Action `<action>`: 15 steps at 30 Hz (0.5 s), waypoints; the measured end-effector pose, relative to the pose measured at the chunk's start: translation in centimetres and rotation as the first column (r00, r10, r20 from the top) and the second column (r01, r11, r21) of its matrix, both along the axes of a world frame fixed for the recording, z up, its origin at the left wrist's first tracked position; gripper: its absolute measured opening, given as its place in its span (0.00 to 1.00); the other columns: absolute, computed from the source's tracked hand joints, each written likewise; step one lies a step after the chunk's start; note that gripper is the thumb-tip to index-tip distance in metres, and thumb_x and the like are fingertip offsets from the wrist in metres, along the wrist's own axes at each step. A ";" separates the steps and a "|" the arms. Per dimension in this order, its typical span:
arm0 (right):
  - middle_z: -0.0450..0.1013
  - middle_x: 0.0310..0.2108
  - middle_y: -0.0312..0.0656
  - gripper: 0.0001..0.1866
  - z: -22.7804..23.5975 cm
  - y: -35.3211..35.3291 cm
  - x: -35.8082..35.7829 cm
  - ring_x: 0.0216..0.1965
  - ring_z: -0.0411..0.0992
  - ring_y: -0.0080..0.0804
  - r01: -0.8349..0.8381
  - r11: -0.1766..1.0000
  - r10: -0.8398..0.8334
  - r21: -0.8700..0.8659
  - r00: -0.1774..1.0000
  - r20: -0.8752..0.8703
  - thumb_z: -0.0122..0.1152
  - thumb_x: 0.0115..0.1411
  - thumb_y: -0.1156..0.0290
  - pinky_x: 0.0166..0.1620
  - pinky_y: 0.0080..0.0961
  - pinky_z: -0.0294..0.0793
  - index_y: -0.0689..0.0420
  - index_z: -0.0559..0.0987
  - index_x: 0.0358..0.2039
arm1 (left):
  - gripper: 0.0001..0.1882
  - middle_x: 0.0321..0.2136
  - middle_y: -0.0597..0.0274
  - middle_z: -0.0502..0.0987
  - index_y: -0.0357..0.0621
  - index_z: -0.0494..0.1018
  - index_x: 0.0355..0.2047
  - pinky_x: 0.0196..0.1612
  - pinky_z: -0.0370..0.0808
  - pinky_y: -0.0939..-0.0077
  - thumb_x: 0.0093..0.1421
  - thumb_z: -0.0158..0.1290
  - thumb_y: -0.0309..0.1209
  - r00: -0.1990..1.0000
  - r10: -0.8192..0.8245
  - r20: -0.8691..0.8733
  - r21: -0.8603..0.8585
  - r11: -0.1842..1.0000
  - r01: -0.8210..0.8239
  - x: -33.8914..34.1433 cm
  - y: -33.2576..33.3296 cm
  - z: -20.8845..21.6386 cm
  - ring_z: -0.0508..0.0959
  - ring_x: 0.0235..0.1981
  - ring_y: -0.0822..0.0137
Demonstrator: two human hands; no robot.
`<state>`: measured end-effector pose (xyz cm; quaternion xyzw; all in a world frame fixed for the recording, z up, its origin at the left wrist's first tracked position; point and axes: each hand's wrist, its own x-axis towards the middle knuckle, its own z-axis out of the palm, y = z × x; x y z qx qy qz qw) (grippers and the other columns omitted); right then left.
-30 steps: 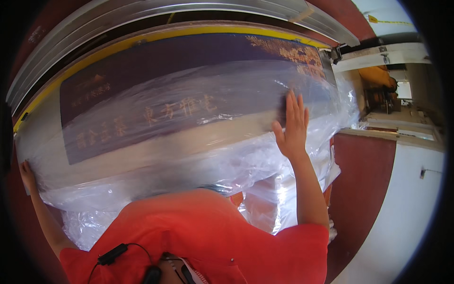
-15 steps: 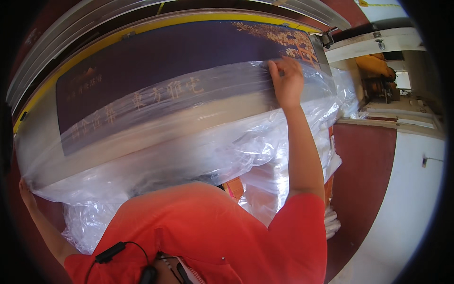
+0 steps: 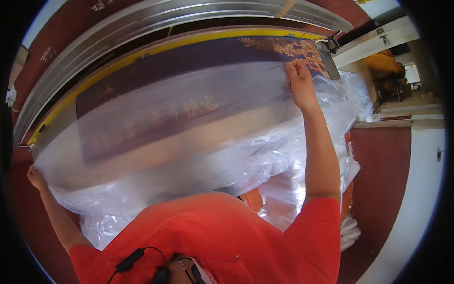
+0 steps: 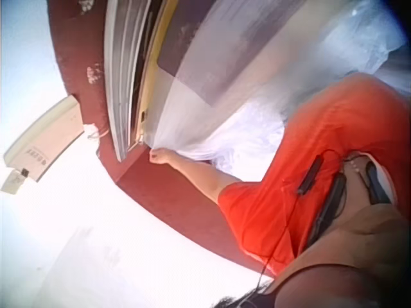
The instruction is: The person wraps a large, flat rectangular object with a clear plastic sheet. They repeatedly smooth the plastic over the surface, pull it taut, and fold the edges over the sides of the object to secure the wrapping.
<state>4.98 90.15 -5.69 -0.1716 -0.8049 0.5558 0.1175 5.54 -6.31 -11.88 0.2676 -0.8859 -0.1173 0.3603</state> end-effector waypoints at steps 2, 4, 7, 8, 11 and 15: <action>0.58 0.17 0.28 0.09 -1.6 1.9 -1.9 0.17 0.56 0.13 0.055 0.975 -0.069 0.217 0.996 0.058 0.46 0.55 0.64 0.20 0.14 0.56 0.56 0.67 0.25 | 0.22 0.31 0.51 0.71 0.32 0.67 0.36 0.37 0.66 0.73 0.54 0.44 0.43 0.999 -0.053 0.000 0.114 0.992 0.053 -5.7 0.6 -3.2 0.70 0.33 0.64; 0.58 0.14 0.28 0.10 -1.6 4.3 -5.1 0.15 0.55 0.14 0.119 0.907 -0.099 0.403 0.993 -0.069 0.47 0.54 0.64 0.18 0.14 0.54 0.57 0.68 0.23 | 0.22 0.30 0.52 0.71 0.33 0.67 0.34 0.36 0.66 0.73 0.53 0.45 0.44 0.991 -0.129 -0.043 0.236 0.962 0.136 -12.3 3.5 -4.8 0.70 0.32 0.65; 0.64 0.15 0.33 0.14 -1.5 4.4 -11.7 0.18 0.61 0.19 0.205 0.884 -0.169 0.420 0.978 -0.121 0.51 0.51 0.61 0.23 0.17 0.59 0.59 0.71 0.20 | 0.27 0.32 0.50 0.71 0.32 0.69 0.34 0.38 0.65 0.71 0.51 0.44 0.49 0.979 -0.174 -0.106 0.301 0.933 0.198 -15.7 -0.7 -4.3 0.70 0.33 0.62; 0.67 0.16 0.37 0.15 -2.3 3.8 -13.3 0.19 0.63 0.22 0.228 0.900 -0.189 0.372 0.972 -0.140 0.53 0.48 0.60 0.26 0.19 0.62 0.61 0.72 0.19 | 0.29 0.34 0.49 0.71 0.31 0.69 0.34 0.38 0.65 0.71 0.51 0.44 0.51 0.974 -0.187 -0.125 0.305 0.927 0.217 -15.7 -3.3 -2.9 0.70 0.34 0.60; 0.70 0.19 0.42 0.20 -4.5 6.5 -14.5 0.24 0.68 0.28 0.347 0.819 -0.315 0.457 0.938 -0.148 0.59 0.42 0.54 0.32 0.21 0.65 0.61 0.72 0.20 | 0.27 0.33 0.49 0.71 0.32 0.69 0.33 0.38 0.66 0.69 0.51 0.43 0.49 0.991 -0.048 0.128 0.348 0.937 0.001 -19.9 0.8 -6.4 0.71 0.35 0.58; 0.71 0.23 0.45 0.23 -4.4 4.7 -13.4 0.29 0.69 0.35 0.426 0.786 -0.402 0.448 0.903 -0.155 0.56 0.43 0.49 0.36 0.26 0.65 0.60 0.72 0.22 | 0.25 0.33 0.49 0.72 0.34 0.70 0.32 0.37 0.67 0.67 0.51 0.41 0.47 0.940 0.132 0.313 0.209 0.956 -0.204 -18.7 1.5 -6.0 0.71 0.36 0.57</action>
